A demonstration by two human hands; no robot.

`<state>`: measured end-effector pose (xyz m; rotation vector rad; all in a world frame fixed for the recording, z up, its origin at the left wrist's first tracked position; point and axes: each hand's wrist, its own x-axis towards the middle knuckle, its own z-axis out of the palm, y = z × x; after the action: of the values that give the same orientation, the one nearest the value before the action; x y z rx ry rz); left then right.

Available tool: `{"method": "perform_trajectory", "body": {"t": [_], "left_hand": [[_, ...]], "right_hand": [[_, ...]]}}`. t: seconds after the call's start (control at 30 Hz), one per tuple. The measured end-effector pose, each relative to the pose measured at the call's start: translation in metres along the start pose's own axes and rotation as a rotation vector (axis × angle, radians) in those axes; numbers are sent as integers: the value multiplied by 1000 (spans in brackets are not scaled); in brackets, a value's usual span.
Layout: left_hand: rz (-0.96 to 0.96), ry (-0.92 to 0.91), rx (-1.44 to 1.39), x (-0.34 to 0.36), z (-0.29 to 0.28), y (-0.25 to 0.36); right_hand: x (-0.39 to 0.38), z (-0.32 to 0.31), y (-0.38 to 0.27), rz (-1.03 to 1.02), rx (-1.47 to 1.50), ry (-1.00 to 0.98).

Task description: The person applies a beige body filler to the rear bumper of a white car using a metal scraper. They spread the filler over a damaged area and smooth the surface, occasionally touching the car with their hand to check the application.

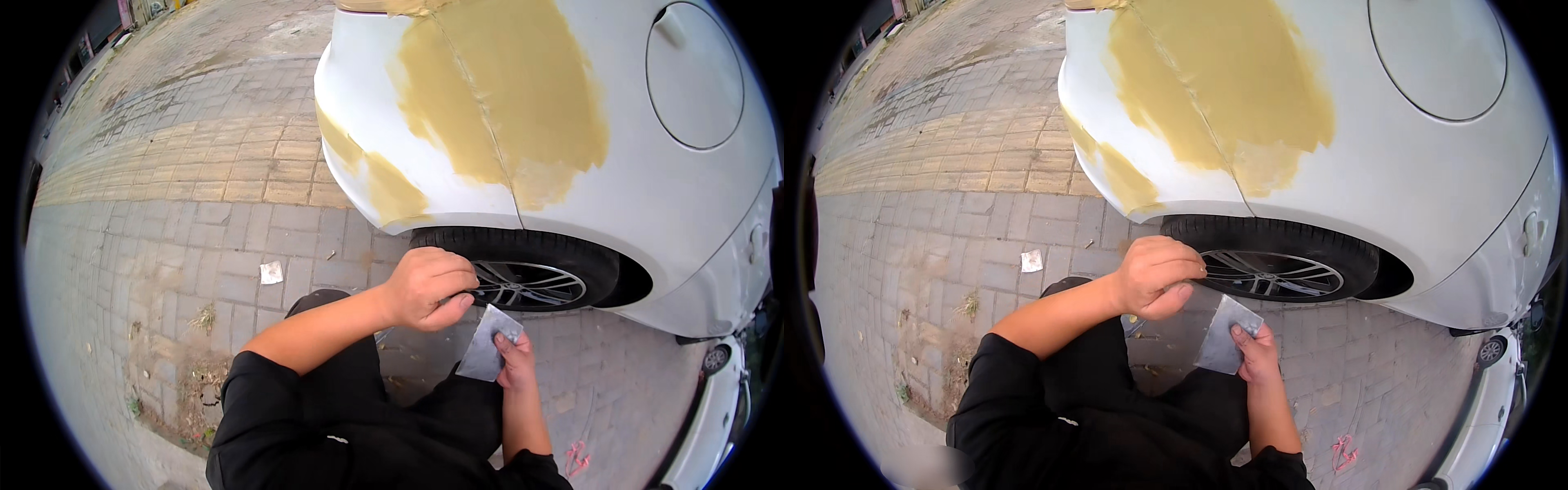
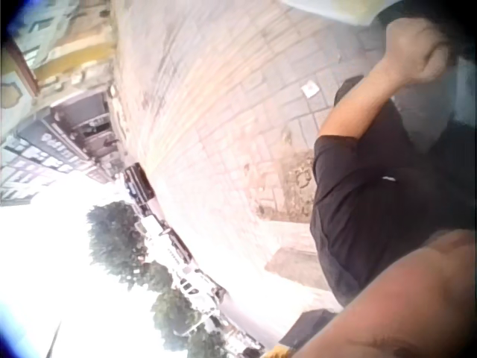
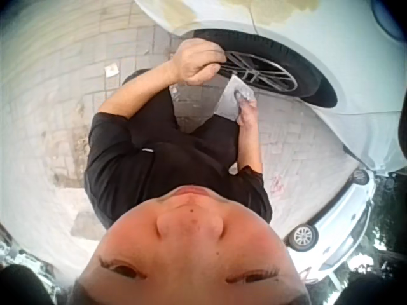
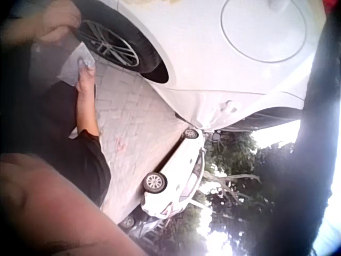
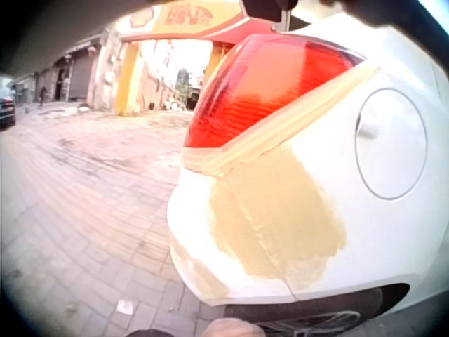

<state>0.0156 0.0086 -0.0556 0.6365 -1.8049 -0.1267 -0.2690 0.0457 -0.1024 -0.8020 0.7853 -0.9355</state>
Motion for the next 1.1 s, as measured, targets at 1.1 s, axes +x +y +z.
{"method": "perform_trajectory", "body": {"t": [1.1], "left_hand": [[-323, 331, -569, 61, 20, 27]], "right_hand": [[-2, 128, -89, -527, -385, 2]]}}
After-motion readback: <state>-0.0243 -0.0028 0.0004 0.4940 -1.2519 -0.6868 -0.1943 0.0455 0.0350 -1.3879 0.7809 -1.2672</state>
